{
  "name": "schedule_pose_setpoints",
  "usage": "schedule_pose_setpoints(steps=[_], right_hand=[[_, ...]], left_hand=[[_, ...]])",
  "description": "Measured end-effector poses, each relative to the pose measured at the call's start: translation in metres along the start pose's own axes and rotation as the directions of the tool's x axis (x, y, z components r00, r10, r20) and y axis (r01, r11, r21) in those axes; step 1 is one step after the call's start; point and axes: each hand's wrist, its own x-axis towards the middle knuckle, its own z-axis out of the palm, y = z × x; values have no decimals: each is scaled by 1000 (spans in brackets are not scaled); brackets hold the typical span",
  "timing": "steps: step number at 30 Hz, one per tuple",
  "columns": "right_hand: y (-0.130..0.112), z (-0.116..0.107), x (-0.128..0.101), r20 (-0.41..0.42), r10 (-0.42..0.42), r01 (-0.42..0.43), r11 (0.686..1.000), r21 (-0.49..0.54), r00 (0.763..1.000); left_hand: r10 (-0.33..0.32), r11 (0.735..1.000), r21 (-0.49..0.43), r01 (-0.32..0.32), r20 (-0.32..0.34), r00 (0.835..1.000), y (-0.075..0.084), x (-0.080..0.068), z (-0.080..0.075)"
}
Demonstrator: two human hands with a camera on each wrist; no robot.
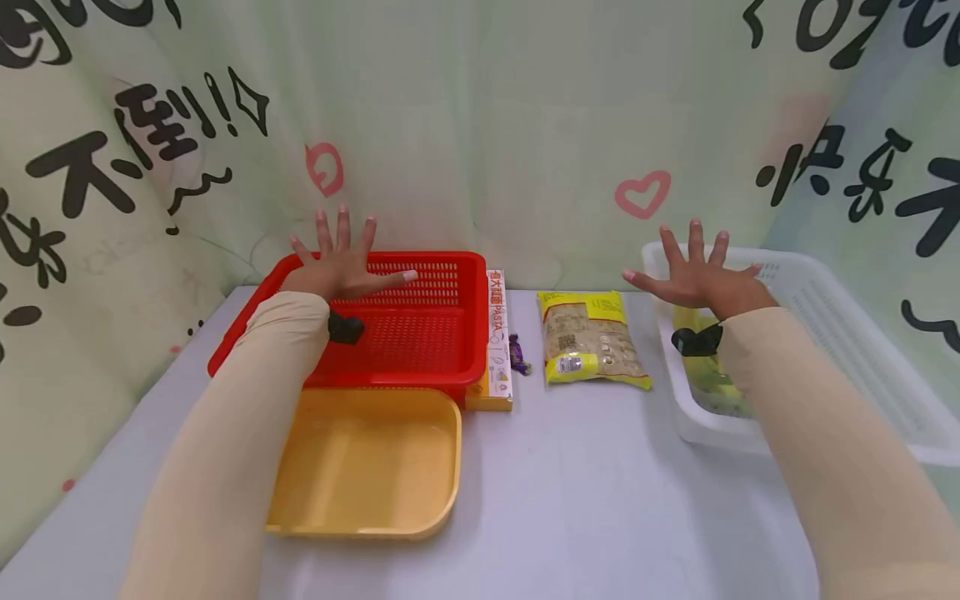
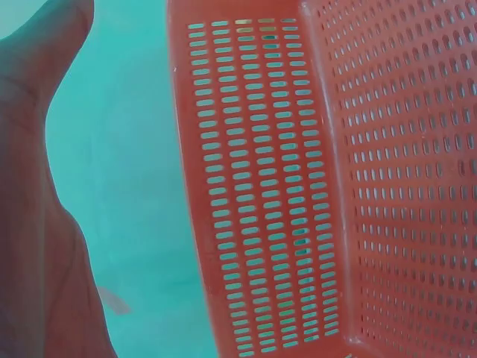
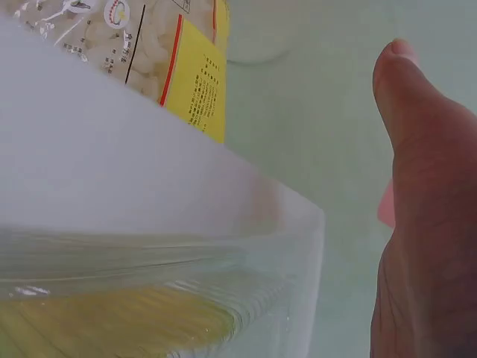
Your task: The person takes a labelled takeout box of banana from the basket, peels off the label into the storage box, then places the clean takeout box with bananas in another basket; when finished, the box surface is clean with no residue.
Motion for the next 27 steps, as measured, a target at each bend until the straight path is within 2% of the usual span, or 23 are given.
schedule_pose_setpoints(steps=[5,10,17,23,27], right_hand=[[3,-3,-2,4,-19,19,1000,-14,1000],[1,-7,0,12,-42,42,999,-11,999],[6,-10,-3,12,-44,44,999,-7,999],[20,-12,-8,15,-80,80,997,-1,997],[27,-14,-13,13,-112,112,994,11,994]], left_hand=[[2,1000,-16,-2,-8,1000,3,2,2],[29,999,-15,-30,-39,999,18,6,3],[112,993,-26,-113,-44,993,59,15,15],[142,987,-74,-145,-46,989,96,20,22],[204,969,-135,-206,-33,978,122,20,23]])
